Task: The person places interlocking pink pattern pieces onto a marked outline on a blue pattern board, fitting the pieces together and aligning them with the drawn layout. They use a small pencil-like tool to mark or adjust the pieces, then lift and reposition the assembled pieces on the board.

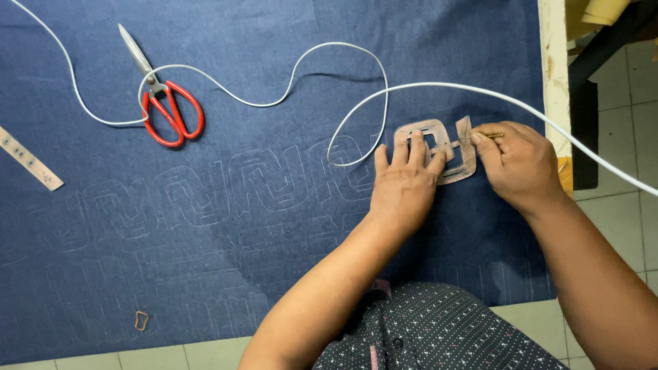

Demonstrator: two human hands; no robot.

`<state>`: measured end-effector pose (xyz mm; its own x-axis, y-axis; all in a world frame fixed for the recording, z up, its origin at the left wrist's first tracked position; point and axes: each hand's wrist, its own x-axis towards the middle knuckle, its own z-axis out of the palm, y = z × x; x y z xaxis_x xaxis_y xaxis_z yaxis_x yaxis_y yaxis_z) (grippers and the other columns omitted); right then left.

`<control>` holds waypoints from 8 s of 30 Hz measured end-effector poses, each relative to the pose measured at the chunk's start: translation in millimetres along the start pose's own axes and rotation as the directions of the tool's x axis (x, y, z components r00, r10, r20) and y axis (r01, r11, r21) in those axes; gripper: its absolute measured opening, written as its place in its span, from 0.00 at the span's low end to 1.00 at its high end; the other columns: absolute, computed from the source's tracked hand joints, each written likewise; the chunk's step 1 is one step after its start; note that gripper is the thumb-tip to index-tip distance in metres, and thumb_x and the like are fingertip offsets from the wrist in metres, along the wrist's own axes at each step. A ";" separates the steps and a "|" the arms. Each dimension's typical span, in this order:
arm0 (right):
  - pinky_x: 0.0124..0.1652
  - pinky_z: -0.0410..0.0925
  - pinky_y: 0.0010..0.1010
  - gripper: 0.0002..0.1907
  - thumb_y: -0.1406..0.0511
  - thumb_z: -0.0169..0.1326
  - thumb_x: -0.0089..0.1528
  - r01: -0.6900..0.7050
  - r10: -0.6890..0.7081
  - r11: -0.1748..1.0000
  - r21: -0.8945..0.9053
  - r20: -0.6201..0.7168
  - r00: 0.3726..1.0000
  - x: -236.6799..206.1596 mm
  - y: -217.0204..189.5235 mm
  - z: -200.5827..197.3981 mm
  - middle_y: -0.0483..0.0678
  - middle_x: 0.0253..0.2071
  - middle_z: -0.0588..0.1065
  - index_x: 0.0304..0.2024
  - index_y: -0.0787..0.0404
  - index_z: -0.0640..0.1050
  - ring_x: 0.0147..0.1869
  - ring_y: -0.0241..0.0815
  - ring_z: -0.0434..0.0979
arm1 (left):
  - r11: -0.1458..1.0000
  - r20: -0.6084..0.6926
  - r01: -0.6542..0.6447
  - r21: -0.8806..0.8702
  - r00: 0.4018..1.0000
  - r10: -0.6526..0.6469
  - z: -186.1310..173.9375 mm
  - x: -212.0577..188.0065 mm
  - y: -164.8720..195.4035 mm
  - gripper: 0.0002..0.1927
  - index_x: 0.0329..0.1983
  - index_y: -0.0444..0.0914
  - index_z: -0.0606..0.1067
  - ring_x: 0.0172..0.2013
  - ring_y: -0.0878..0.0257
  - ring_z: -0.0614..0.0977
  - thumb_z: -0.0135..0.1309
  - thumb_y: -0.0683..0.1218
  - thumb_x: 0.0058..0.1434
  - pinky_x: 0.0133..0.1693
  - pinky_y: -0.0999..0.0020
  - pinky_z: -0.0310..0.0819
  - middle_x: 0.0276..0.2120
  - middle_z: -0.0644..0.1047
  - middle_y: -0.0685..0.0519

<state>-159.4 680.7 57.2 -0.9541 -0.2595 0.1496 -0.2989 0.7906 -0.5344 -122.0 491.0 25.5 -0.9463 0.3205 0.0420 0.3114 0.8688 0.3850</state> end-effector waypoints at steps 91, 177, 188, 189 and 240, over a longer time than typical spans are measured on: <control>0.47 0.74 0.40 0.07 0.69 0.57 0.65 0.120 -0.121 0.992 0.026 0.027 0.992 -61.3 -16.5 18.5 0.56 0.42 0.80 0.42 0.67 0.81 0.45 0.52 0.82 | 0.997 -0.059 0.012 -0.075 0.998 -0.016 7.0 -11.7 -14.7 0.15 0.51 0.41 0.77 0.66 0.57 0.72 0.52 0.50 0.63 0.67 0.45 0.55 0.68 0.70 0.49; 0.51 0.71 0.50 0.31 0.51 0.58 0.62 0.146 -0.061 0.971 -0.189 0.394 0.917 -31.5 -129.3 128.4 0.55 0.58 0.68 0.66 0.48 0.72 0.55 0.58 0.77 | -0.068 0.033 -0.130 -0.989 0.255 -0.966 -22.4 -353.7 -49.4 0.22 0.62 0.27 0.65 0.47 0.61 0.81 0.44 0.35 0.65 0.49 0.67 0.77 0.50 0.78 0.43; 0.51 0.70 0.52 0.31 0.53 0.57 0.63 0.156 -0.125 0.984 -0.089 0.289 0.949 -9.4 -252.3 214.3 0.54 0.69 0.63 0.68 0.49 0.71 0.59 0.61 0.75 | -0.054 0.036 -0.088 -0.995 0.193 -0.980 -64.6 -486.3 -158.9 0.21 0.61 0.28 0.69 0.45 0.65 0.78 0.47 0.36 0.64 0.46 0.70 0.73 0.48 0.79 0.47; 0.51 0.70 0.52 0.30 0.53 0.57 0.63 0.147 -0.112 0.983 -0.110 0.278 0.954 -7.4 -261.0 223.4 0.54 0.69 0.63 0.68 0.49 0.71 0.60 0.62 0.75 | -0.059 0.045 -0.083 -0.995 0.170 -0.984 -70.4 -499.6 -166.6 0.21 0.61 0.29 0.69 0.46 0.65 0.79 0.47 0.35 0.64 0.46 0.69 0.73 0.49 0.79 0.47; 0.45 0.74 0.47 0.29 0.55 0.60 0.60 0.242 -0.154 0.960 -0.143 0.451 0.879 21.1 -722.0 516.4 0.53 0.67 0.63 0.63 0.52 0.73 0.53 0.59 0.79 | -0.282 0.239 -0.065 -0.957 0.374 -0.896 -248.4 -662.4 -617.3 0.18 0.57 0.30 0.72 0.38 0.66 0.80 0.54 0.38 0.65 0.43 0.71 0.76 0.42 0.80 0.49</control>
<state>46.8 -182.0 16.7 -0.7831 -0.6005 -0.1615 -0.5206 0.7752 -0.3579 291.1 -351.4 -11.0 -0.6122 -0.5685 -0.5496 -0.1094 -0.6275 0.7709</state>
